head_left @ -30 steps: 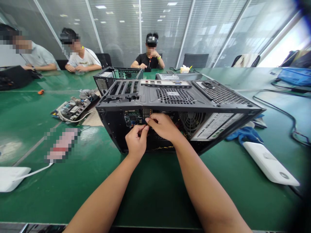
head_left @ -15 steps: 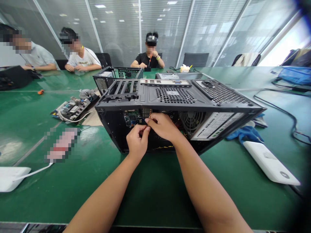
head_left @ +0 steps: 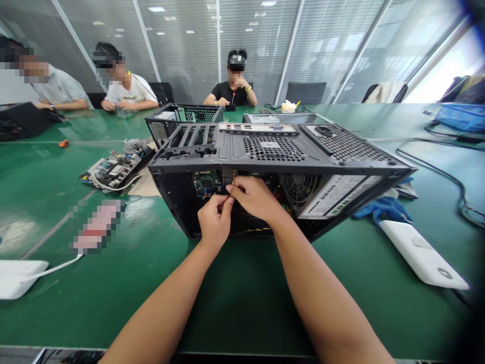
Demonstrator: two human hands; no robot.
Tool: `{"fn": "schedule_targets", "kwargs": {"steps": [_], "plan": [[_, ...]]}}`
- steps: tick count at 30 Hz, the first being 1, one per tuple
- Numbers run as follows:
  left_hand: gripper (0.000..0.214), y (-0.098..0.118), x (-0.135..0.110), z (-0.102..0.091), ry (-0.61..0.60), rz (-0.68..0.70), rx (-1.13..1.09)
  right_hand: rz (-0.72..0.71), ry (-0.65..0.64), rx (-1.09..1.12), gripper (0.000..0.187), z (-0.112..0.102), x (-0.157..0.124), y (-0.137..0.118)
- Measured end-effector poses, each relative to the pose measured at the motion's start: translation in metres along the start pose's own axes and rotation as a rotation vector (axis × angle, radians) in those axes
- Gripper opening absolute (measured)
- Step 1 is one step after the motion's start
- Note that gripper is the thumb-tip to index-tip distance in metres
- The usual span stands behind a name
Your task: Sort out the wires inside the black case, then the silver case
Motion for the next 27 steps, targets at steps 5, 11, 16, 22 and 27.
{"fn": "schedule_targets", "kwargs": {"steps": [5,11,16,22,27], "plan": [[0.023,-0.0004,0.0,0.0007,-0.015,-0.016,-0.017,0.006,-0.003,-0.011,0.033,-0.0003,-0.0004,-0.0005],[0.023,0.0022,0.0012,0.0012,-0.032,-0.026,-0.037,0.003,-0.014,-0.013,0.033,0.0001,-0.0008,-0.001],[0.022,0.0014,-0.0001,0.0019,-0.03,-0.028,-0.048,0.004,-0.013,-0.026,0.033,-0.001,-0.0007,-0.0011],[0.02,0.0024,0.0,0.002,-0.023,-0.023,-0.032,0.0,-0.015,-0.044,0.033,-0.0011,0.0001,0.0004],[0.021,0.0013,0.0,0.0036,-0.047,-0.04,-0.075,-0.015,-0.016,-0.033,0.033,-0.0013,-0.0005,0.0002]]}}
Point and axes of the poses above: each hand's wrist, its own x-axis towards the middle knuckle, its own z-axis out of the palm, y = z × x, the point moved 4 cm from there along x, towards the middle knuckle, and after that the axes turned 15 degrees about z, right-handed, at the moved point
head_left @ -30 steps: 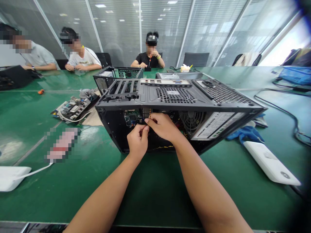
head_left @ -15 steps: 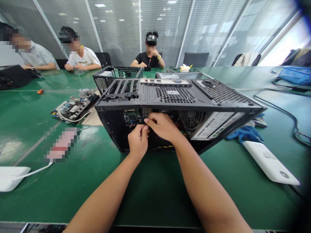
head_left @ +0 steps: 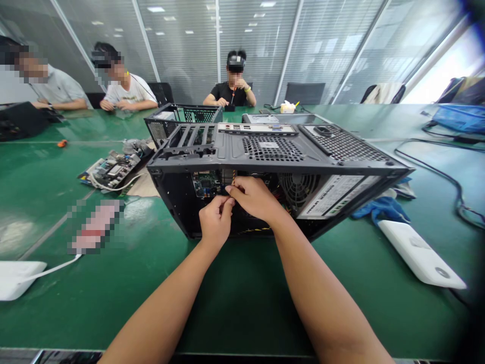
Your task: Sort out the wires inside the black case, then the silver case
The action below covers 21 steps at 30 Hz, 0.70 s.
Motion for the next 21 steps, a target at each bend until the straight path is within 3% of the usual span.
{"fn": "schedule_targets", "kwargs": {"steps": [21], "plan": [[0.021,0.0017,0.0008,0.0022,-0.037,-0.035,-0.048,0.03,-0.076,0.004,0.027,0.0009,-0.0015,-0.0026]]}}
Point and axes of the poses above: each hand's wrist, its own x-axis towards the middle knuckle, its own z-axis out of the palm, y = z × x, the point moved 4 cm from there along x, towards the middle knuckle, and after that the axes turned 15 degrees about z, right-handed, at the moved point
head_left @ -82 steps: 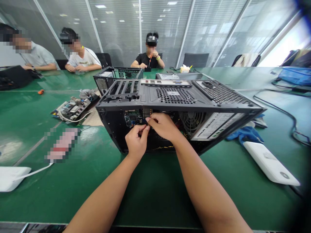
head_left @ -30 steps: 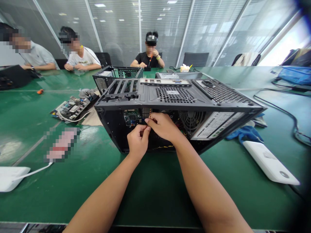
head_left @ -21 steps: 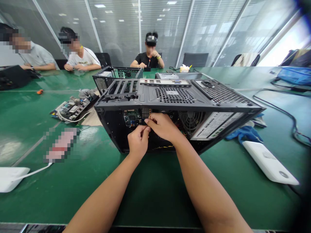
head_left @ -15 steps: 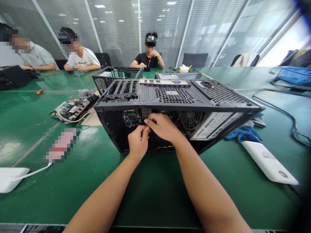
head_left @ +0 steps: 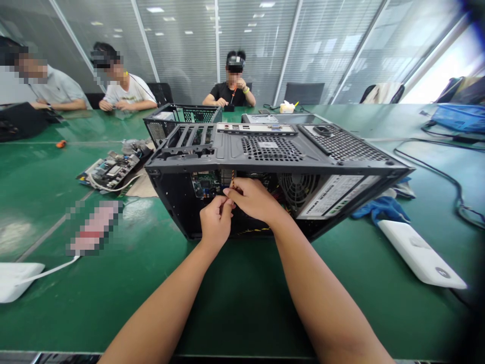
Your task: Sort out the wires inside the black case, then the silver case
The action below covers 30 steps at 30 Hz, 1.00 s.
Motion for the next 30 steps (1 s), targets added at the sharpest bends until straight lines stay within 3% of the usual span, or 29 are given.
{"fn": "schedule_targets", "kwargs": {"steps": [30], "plan": [[0.025,0.0036,0.0002,0.0013,-0.046,0.031,-0.005,-0.005,-0.004,-0.008,0.025,0.0044,-0.0016,-0.0013]]}}
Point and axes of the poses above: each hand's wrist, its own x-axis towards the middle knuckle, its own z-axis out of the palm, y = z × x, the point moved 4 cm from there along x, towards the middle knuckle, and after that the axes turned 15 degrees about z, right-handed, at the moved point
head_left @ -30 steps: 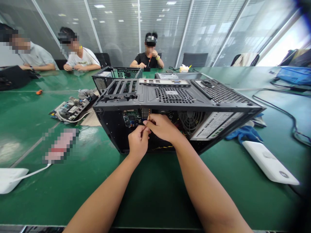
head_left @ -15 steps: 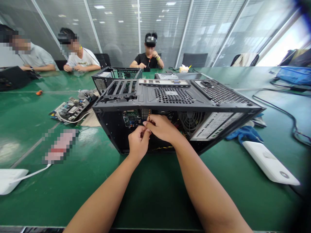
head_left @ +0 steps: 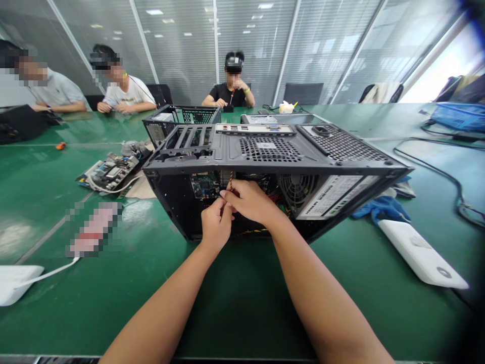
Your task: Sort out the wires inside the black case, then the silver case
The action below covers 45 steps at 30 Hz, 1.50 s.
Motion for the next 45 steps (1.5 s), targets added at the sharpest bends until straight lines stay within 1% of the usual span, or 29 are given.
{"fn": "schedule_targets", "kwargs": {"steps": [4,15,25,45], "plan": [[0.026,-0.0013,-0.0007,0.0006,-0.009,-0.021,0.0,-0.002,0.005,-0.002,0.027,0.0009,-0.0001,-0.0001],[0.031,-0.0022,-0.0005,0.0017,-0.016,0.007,0.01,0.005,0.006,-0.009,0.025,0.0015,0.0001,-0.0013],[0.029,-0.0008,-0.0005,0.0008,-0.008,-0.008,0.015,-0.011,0.011,-0.015,0.026,0.0011,-0.0002,-0.0018],[0.027,-0.0018,-0.0011,0.0012,-0.005,-0.024,0.003,0.012,0.002,-0.019,0.025,0.0005,-0.0012,-0.0025]]}}
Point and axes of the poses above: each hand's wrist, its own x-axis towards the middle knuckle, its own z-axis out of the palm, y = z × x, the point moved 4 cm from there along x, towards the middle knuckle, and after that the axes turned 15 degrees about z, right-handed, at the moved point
